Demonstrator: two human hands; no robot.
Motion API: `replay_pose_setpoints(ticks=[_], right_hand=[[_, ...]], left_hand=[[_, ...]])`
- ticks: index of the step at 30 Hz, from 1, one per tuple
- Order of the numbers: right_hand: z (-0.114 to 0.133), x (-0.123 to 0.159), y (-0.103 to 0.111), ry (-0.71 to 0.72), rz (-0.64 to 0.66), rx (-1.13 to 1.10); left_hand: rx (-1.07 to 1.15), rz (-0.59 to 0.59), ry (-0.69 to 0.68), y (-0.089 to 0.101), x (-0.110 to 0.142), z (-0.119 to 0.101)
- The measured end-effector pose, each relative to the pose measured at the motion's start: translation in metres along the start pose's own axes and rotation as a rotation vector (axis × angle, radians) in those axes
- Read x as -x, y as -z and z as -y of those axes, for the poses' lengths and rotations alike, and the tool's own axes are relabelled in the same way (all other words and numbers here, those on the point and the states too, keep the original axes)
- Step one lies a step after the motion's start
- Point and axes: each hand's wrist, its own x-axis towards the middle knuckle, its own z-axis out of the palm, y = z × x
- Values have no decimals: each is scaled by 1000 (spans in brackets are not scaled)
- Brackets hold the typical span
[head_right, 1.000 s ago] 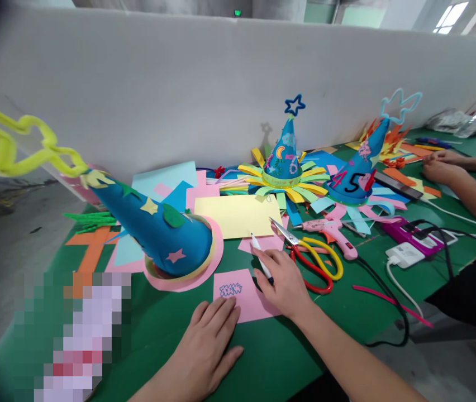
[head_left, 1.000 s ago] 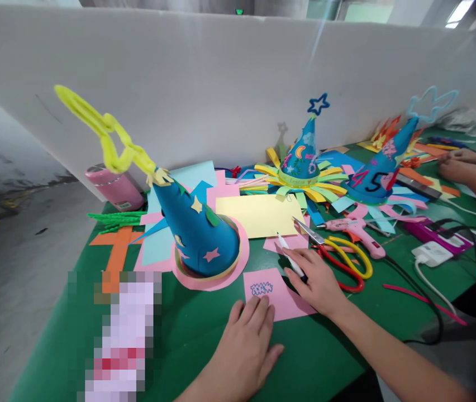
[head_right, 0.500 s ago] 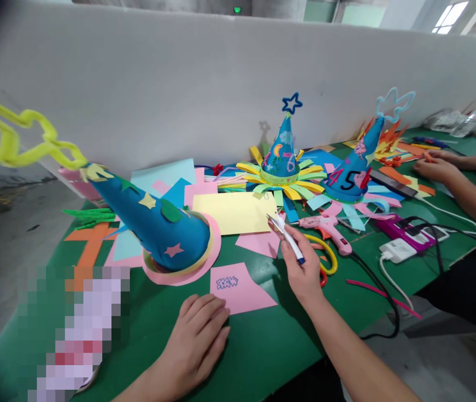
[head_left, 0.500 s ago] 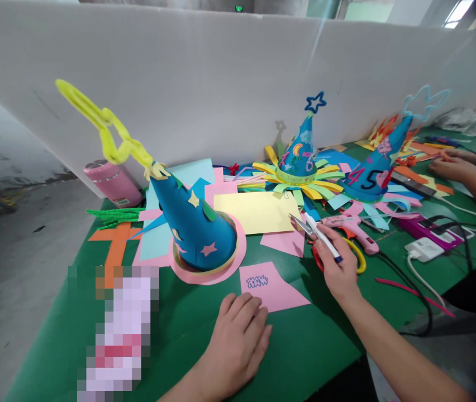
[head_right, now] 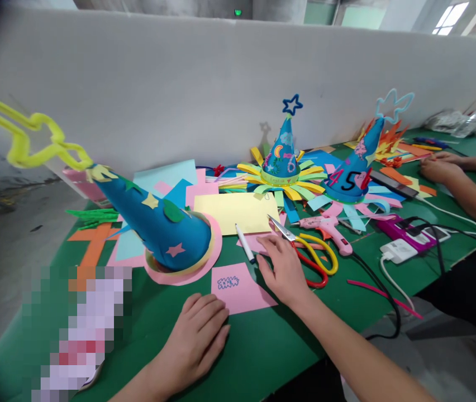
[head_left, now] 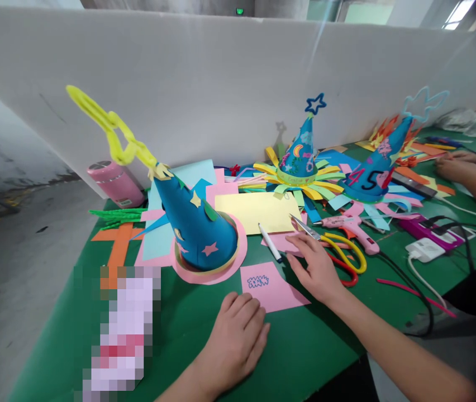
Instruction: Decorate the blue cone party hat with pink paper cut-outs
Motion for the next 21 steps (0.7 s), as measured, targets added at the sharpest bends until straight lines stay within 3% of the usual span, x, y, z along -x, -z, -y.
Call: replay_pose_setpoints(ticks=[5, 11, 16, 21], right_hand=[[16, 16, 3, -1, 206, -66], [36, 17, -4, -41, 346, 86], [42, 16, -4, -118, 414, 91], [39, 19, -2, -217, 407, -50]], left_hand=[[-16, 87, -17, -4, -1, -1], [-57, 137, -39, -4, 0, -4], [-96, 132, -63, -4, 0, -5], [-119, 107, -63, -4, -1, -5]])
